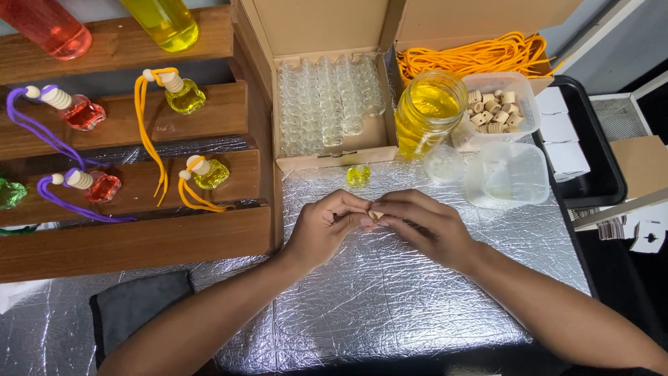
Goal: Assembling a small perfume bottle by threading a yellow cord through a wooden cap and attaching it to the bottle.
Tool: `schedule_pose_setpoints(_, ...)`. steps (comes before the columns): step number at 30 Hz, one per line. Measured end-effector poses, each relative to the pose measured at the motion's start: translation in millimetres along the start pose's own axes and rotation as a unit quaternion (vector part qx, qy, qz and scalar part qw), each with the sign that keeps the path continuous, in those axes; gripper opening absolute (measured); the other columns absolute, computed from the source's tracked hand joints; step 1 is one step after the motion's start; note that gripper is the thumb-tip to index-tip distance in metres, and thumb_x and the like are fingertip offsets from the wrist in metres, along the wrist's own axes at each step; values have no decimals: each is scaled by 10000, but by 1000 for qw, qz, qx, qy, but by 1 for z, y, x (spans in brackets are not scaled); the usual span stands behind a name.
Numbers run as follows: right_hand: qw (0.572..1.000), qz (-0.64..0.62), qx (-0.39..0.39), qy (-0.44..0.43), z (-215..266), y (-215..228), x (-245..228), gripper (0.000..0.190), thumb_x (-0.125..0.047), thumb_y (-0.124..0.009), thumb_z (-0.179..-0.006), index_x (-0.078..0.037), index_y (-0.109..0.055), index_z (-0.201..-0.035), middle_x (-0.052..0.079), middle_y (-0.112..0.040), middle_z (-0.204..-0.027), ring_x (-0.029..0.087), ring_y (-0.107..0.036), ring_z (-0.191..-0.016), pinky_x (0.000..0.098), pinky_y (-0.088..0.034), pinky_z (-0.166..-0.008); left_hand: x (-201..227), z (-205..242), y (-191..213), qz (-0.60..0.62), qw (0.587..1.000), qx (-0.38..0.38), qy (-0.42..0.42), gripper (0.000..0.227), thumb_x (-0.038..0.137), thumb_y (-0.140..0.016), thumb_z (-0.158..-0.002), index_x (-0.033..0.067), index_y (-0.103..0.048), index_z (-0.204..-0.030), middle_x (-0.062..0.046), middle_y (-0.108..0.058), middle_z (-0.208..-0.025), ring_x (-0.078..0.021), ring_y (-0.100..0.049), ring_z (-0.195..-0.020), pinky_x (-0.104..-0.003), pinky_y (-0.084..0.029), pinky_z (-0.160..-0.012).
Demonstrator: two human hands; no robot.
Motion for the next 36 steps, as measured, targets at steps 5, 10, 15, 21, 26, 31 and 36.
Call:
schedule_pose_setpoints(5, 999, -11, 1, -34, 3, 0, 10, 316, 23, -705, -891, -5, -730, -1205, 144, -772, -938, 252, -764, -785, 405, -625, -730, -1, 0, 2, -11, 1000, 11, -13, 182, -11, -736, -906, -55, -705, -1080, -177, -788, -904, -136, -733, -756, -306, -626, -746)
schedule_pose_setpoints(10, 999, -14, -10, -38, 5, -3, 11, 318, 23, -687, -897, -4, -721, -1211, 156, -789, -889, 275, -783, -778, 418, -634, -731, 6, -3, 3, -70, 996, 15, -54, 136, 4, -759, -891, -10, -755, -1026, -149, -787, -885, -163, -761, -774, -332, -631, -749)
schedule_pose_setpoints(15, 1000, -16, 4, -1, -1, 0, 1, 274, 27, -709, -890, 3, -727, -1162, 188, -780, -1067, 285, -777, -852, 398, -623, -723, 13, -3, 2, -79, 994, 20, -67, 128, 2, -740, -908, -11, -749, -1035, -158, -785, -941, -227, -775, -853, -360, -622, -791)
schedule_pose_setpoints(21, 1000, 4, 0, 20, 5, 0, 8, 244, 30, -708, -892, 6, -756, -1130, 159, -751, -1070, 264, -759, -868, 393, -626, -749, 2, 3, -2, -82, 995, 3, -48, 115, 49, -699, -962, 10, -713, -1069, -143, -777, -940, -212, -763, -874, -360, -609, -810)
schedule_pose_setpoints(26, 1000, -3, 5, 22, 4, -1, 10, 239, 35, -704, -899, 25, -748, -1133, 159, -734, -1036, 262, -744, -852, 397, -615, -746, 7, 2, -1, -84, 995, 2, -55, 115, 35, -644, -992, 4, -705, -1084, -140, -772, -907, -188, -753, -843, -347, -606, -805)
schedule_pose_setpoints(31, 999, -28, 21, 4, 8, 1, 19, 253, 38, -728, -876, 28, -736, -1129, 146, -725, -997, 231, -707, -802, 386, -602, -737, 7, -1, -1, -104, 992, -7, -66, 144, 41, -633, -998, -1, -693, -1121, -152, -780, -954, -216, -768, -862, -359, -607, -814)
schedule_pose_setpoints(36, 998, -58, 22, -15, 9, -2, 22, 258, 63, -735, -859, 36, -721, -1115, 144, -726, -951, 214, -710, -771, 377, -597, -705, 11, 1, -4, -106, 991, -22, -79, 206, 34, -657, -975, -8, -665, -1176, -147, -779, -983, -233, -769, -909, -356, -614, -832)
Point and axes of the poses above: each hand's wrist, its own z-axis away from the middle knuckle, its own y-axis out of the back of the hand, x = y × z, the point moved 5 cm from there along -z, towards the middle knuckle
